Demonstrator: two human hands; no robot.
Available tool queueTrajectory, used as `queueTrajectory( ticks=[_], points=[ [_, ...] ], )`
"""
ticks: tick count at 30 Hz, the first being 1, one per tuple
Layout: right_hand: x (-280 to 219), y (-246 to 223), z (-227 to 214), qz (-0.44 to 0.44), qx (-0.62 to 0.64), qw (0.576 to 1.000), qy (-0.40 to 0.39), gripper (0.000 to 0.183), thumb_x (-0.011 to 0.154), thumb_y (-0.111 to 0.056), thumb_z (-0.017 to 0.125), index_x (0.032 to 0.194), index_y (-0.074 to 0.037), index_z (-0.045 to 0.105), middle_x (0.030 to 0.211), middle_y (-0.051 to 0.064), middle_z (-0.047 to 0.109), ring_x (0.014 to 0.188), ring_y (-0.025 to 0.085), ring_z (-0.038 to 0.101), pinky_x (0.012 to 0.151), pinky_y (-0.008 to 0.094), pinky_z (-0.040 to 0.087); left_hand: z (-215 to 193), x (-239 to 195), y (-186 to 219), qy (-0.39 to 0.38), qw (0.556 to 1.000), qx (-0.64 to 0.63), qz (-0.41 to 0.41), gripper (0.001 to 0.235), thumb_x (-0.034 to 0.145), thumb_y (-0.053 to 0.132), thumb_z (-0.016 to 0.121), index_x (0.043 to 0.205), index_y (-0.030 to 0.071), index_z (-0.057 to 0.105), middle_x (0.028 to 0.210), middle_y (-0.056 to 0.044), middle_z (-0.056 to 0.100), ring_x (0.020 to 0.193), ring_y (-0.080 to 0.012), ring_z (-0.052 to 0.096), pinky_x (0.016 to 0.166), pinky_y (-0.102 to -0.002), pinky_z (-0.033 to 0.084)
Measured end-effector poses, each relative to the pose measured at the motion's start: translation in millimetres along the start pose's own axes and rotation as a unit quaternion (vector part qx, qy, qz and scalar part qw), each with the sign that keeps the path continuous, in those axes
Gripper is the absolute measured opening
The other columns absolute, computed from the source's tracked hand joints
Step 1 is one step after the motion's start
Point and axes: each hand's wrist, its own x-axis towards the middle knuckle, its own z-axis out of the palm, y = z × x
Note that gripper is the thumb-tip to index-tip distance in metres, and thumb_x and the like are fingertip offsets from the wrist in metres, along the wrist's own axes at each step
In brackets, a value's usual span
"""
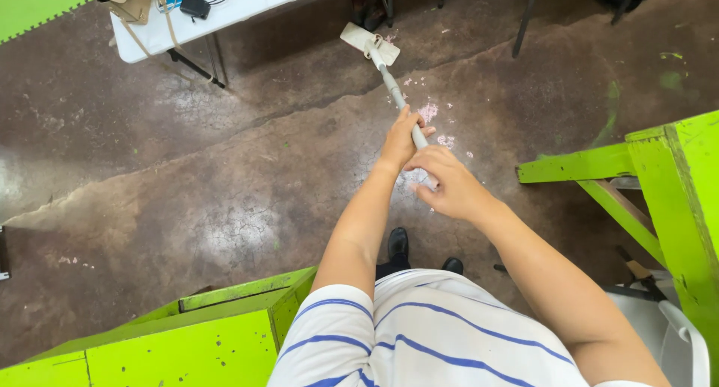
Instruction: The person uses a mop to clean a concrete floor in a room with green furniture. They move the mop back and forth to clean pink debris scattered on the ground, maneuvering around a white table and chairs.
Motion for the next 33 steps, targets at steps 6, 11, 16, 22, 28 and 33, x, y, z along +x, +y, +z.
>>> queueTrajectory(
  ticks=[6, 11, 16, 22, 28, 33],
  points=[
    [-37.1, -40.8, -45.5, 0.018, -0.008, 1.0, -0.007, 0.032, 0.083, 0.001, 0.071, 0.114, -0.005, 0.07, 0.108, 0.016, 0.073, 0.109, 0.04, 0.07, 0.095, 0.051, 0.054, 2.8, -34.0, 62.9, -0.032, 0.998, 0.035, 0.046, 0.023, 0.091, 0.04, 0.073, 0.1, 0.024, 0.06, 0.149, -0.034, 0.044, 0.125, -0.0535, 0.057, 0.106, -0.058, 0.047],
    [-62.1, -76.7, -68.0, 0.046, -0.042, 0.998, 0.028, 0.027, 0.085, 0.008, 0.06, 0.101, -0.01, 0.073, 0.1, 0.008, 0.074, 0.104, 0.033, 0.073, 0.092, 0.043, 0.057, -1.6, -58.8, 121.0, -0.098, 0.99, 0.043, 0.091, 0.018, 0.086, 0.015, 0.068, 0.098, 0.026, 0.06, 0.148, -0.032, 0.046, 0.128, -0.0514, 0.056, 0.103, -0.059, 0.048],
    [-72.1, -95.6, -78.7, 0.065, -0.064, 0.995, 0.04, 0.019, 0.088, 0.001, 0.062, 0.097, -0.013, 0.072, 0.103, 0.005, 0.075, 0.109, 0.031, 0.072, 0.094, 0.041, 0.056, 10.0, -57.3, 137.3, -0.207, 0.97, 0.087, 0.098, 0.03, 0.081, 0.006, 0.061, 0.099, 0.03, 0.061, 0.151, -0.023, 0.048, 0.129, -0.0475, 0.057, 0.102, -0.06, 0.049],
    [-78.9, -20.0, -69.3, 0.039, -0.097, 0.99, 0.096, 0.025, 0.084, 0.0, 0.07, 0.107, -0.009, 0.072, 0.115, 0.012, 0.074, 0.122, 0.039, 0.066, 0.1, 0.05, 0.053, 48.4, -25.0, 114.5, -0.159, 0.976, 0.006, 0.146, 0.037, 0.079, -0.002, 0.067, 0.106, 0.022, 0.063, 0.149, -0.023, 0.051, 0.137, -0.0454, 0.05, 0.113, -0.056, 0.043],
    [-100.5, 92.8, -75.1, 0.177, -0.097, 0.971, 0.129, 0.024, 0.083, 0.005, 0.07, 0.103, -0.009, 0.071, 0.127, 0.016, 0.073, 0.124, 0.043, 0.062, 0.1, 0.055, 0.052, 84.1, -21.6, 137.5, -0.159, 0.976, 0.111, 0.096, 0.075, 0.08, 0.014, 0.079, 0.146, 0.024, 0.044, 0.154, -0.017, 0.043, 0.144, -0.0362, 0.045, 0.115, -0.055, 0.046],
    [-120.3, 93.3, -115.1, 0.352, -0.12, 0.926, 0.063, 0.031, 0.086, -0.009, 0.069, 0.111, -0.027, 0.069, 0.135, 0.004, 0.069, 0.121, 0.038, 0.064, 0.099, 0.053, 0.053, 86.7, -47.9, 165.1, -0.158, 0.973, 0.157, 0.066, 0.078, 0.088, 0.031, 0.079, 0.155, 0.028, 0.038, 0.158, -0.019, 0.042, 0.148, -0.0362, 0.041, 0.117, -0.055, 0.042]
  ],
)
